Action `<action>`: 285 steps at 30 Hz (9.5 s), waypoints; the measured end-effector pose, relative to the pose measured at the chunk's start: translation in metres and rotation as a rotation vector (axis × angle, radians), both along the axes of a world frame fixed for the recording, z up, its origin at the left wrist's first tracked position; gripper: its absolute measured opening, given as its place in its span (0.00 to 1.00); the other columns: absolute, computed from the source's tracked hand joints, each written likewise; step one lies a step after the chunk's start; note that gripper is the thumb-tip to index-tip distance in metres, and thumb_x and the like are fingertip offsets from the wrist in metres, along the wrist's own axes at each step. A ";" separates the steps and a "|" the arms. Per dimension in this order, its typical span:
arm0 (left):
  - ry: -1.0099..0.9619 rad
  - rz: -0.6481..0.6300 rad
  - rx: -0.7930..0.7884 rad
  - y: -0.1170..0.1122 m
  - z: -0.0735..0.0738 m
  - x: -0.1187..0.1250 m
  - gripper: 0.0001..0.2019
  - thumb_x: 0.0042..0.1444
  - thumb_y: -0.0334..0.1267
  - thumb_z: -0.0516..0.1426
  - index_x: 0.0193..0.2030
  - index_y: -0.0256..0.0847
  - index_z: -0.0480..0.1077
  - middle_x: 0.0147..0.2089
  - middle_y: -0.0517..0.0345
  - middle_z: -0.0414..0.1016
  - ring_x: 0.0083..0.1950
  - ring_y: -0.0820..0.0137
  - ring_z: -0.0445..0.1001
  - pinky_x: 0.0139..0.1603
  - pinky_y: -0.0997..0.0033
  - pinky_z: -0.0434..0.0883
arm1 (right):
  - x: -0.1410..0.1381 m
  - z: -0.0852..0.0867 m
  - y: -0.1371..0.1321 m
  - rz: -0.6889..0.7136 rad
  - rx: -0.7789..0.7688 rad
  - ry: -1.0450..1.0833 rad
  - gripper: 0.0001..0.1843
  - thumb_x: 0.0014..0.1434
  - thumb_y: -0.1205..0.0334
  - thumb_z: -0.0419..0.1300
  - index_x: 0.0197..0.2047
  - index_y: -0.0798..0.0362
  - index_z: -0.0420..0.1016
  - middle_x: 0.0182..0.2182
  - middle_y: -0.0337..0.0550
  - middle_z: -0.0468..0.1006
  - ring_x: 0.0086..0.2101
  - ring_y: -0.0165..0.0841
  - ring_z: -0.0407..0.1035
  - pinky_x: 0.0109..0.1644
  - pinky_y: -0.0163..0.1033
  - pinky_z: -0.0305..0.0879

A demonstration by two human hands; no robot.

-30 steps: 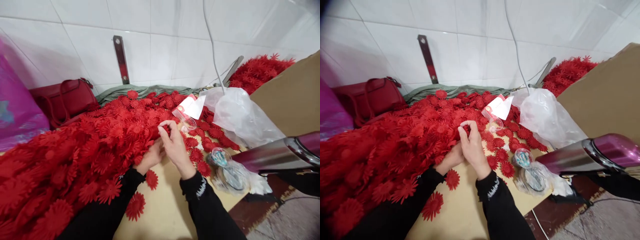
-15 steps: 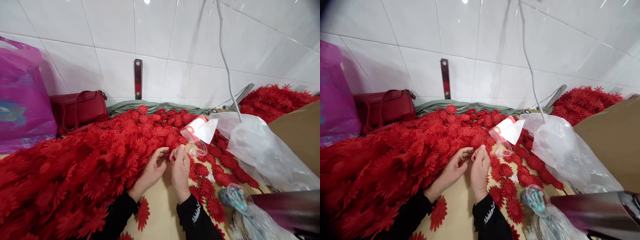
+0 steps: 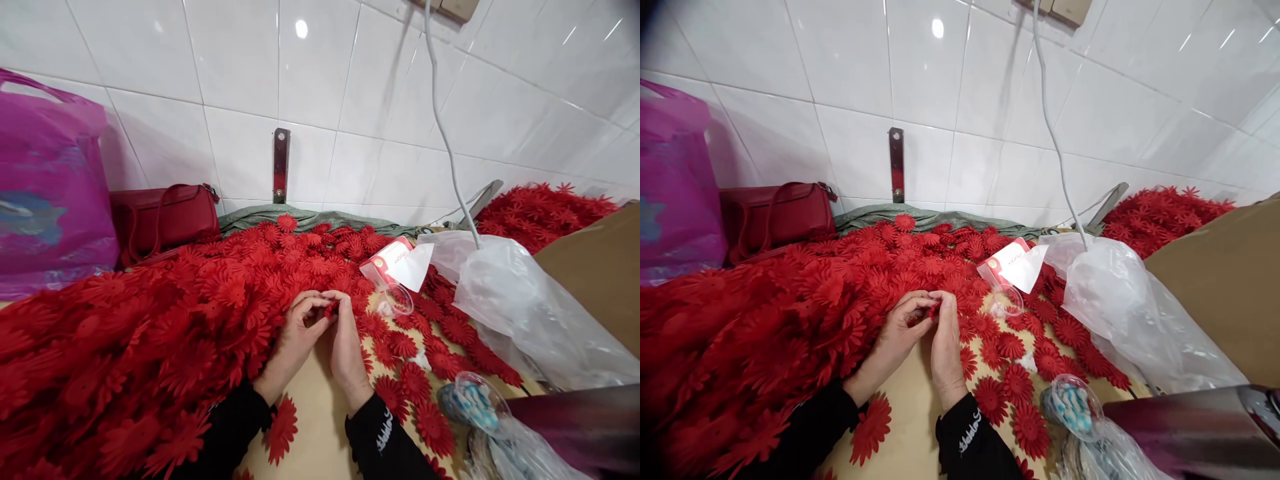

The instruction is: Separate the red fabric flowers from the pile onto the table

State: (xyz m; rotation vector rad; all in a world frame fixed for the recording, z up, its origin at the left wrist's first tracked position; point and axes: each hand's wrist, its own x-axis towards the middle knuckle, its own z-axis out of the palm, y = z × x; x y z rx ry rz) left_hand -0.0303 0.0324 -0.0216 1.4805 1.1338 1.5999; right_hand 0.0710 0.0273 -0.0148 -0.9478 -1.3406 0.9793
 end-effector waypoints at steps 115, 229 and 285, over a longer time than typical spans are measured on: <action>-0.517 -0.273 -0.211 0.012 0.016 -0.018 0.19 0.51 0.54 0.69 0.35 0.39 0.73 0.34 0.63 0.74 0.36 0.75 0.72 0.41 0.75 0.72 | 0.023 0.010 0.015 -0.172 0.360 -0.324 0.15 0.63 0.59 0.66 0.53 0.46 0.78 0.49 0.46 0.75 0.49 0.38 0.72 0.55 0.51 0.73; -0.118 -0.188 -0.181 0.016 0.007 -0.026 0.12 0.60 0.39 0.51 0.39 0.39 0.75 0.43 0.55 0.78 0.34 0.73 0.77 0.43 0.68 0.76 | 0.042 0.021 0.027 0.118 -0.043 0.231 0.13 0.61 0.48 0.66 0.41 0.47 0.71 0.29 0.33 0.65 0.29 0.30 0.60 0.35 0.36 0.61; -0.201 -0.244 -0.234 0.010 0.015 -0.021 0.17 0.55 0.53 0.67 0.35 0.40 0.74 0.36 0.61 0.75 0.38 0.71 0.71 0.45 0.72 0.70 | 0.029 0.022 0.015 -0.073 0.225 -0.148 0.07 0.63 0.61 0.63 0.43 0.47 0.68 0.38 0.39 0.73 0.39 0.33 0.71 0.49 0.42 0.69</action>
